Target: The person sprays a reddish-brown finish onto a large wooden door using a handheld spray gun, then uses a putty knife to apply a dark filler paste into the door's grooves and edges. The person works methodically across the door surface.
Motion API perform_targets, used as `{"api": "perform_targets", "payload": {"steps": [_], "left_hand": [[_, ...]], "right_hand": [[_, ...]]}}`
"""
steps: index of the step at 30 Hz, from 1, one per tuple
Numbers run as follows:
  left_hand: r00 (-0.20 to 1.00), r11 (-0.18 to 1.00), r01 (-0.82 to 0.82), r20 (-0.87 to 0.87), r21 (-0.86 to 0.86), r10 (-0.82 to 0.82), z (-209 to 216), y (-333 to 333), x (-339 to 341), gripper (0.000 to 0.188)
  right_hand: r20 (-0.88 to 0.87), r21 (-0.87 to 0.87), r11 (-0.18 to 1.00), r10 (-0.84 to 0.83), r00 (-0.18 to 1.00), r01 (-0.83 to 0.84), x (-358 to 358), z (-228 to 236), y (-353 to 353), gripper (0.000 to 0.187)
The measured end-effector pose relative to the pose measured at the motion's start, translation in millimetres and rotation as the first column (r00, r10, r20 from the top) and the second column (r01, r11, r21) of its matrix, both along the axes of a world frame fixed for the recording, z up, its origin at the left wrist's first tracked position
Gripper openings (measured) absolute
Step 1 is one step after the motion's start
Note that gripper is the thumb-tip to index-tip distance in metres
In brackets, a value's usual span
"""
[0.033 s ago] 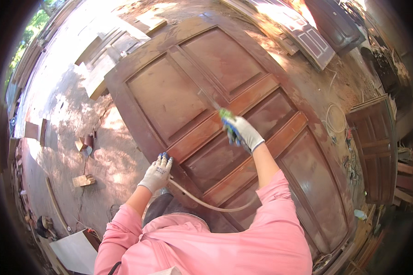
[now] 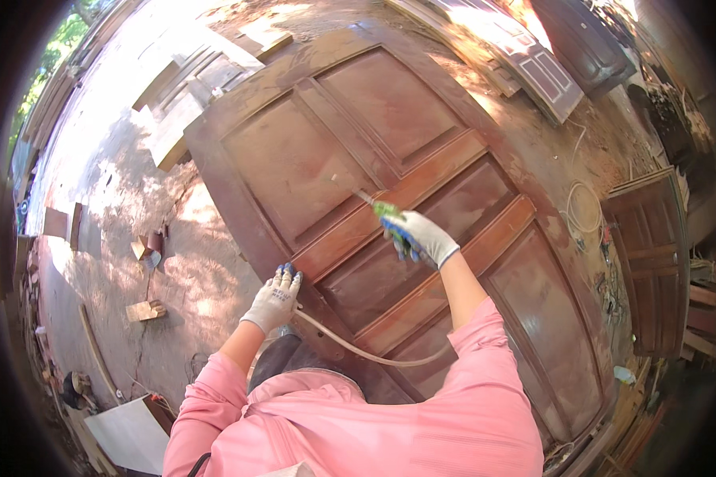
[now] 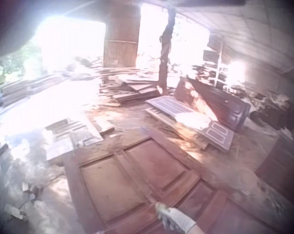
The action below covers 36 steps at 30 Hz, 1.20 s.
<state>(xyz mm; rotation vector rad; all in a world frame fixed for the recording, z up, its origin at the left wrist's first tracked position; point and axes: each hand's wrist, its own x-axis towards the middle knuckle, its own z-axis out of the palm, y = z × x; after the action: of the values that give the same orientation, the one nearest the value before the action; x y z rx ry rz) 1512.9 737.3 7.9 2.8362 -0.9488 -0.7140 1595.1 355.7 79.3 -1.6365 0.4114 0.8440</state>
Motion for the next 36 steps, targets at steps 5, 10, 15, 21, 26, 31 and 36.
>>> {"api": "perform_targets", "payload": {"steps": [5, 10, 15, 21, 26, 31, 36], "left_hand": [[0.999, 0.999, -0.039, -0.004, -0.011, 0.039, 1, 1, -1, 0.063], [0.996, 0.997, -0.077, -0.056, -0.013, 0.076, 9, 9, -9, 0.061], [0.996, 0.997, -0.077, -0.035, 0.003, 0.077, 10, 9, -19, 0.061], [0.994, 0.995, -0.097, -0.061, -0.037, 0.094, 15, 10, -18, 0.06], [0.992, 0.99, -0.127, -0.031, -0.059, 0.126, 11, 7, -9, 0.064], [0.976, 0.977, -0.213, -0.047, 0.015, 0.213, 12, 8, 19, 0.073], [0.949, 0.949, -0.314, -0.038, -0.008, 0.314, 17, 23, 50, 0.075]], "right_hand": [[0.08, 0.123, 0.921, -0.38, 0.921, 0.369, -35, -11, 25, 0.046], [-0.073, 0.109, 0.985, -0.13, 0.989, 0.137, -90, -8, 45, 0.044], [-0.001, 0.122, 0.833, -0.543, 0.84, 0.539, -114, -21, 47, 0.043], [0.036, 0.074, 0.809, -0.587, 0.809, 0.584, -123, -28, 43, 0.043], [0.019, 0.131, 0.889, -0.445, 0.895, 0.439, -68, -35, 68, 0.041], [0.084, 0.13, 0.873, -0.483, 0.872, 0.471, 36, -60, 113, 0.044], [0.158, 0.18, 0.88, -0.468, 0.87, 0.441, 122, -74, 148, 0.045]]}}
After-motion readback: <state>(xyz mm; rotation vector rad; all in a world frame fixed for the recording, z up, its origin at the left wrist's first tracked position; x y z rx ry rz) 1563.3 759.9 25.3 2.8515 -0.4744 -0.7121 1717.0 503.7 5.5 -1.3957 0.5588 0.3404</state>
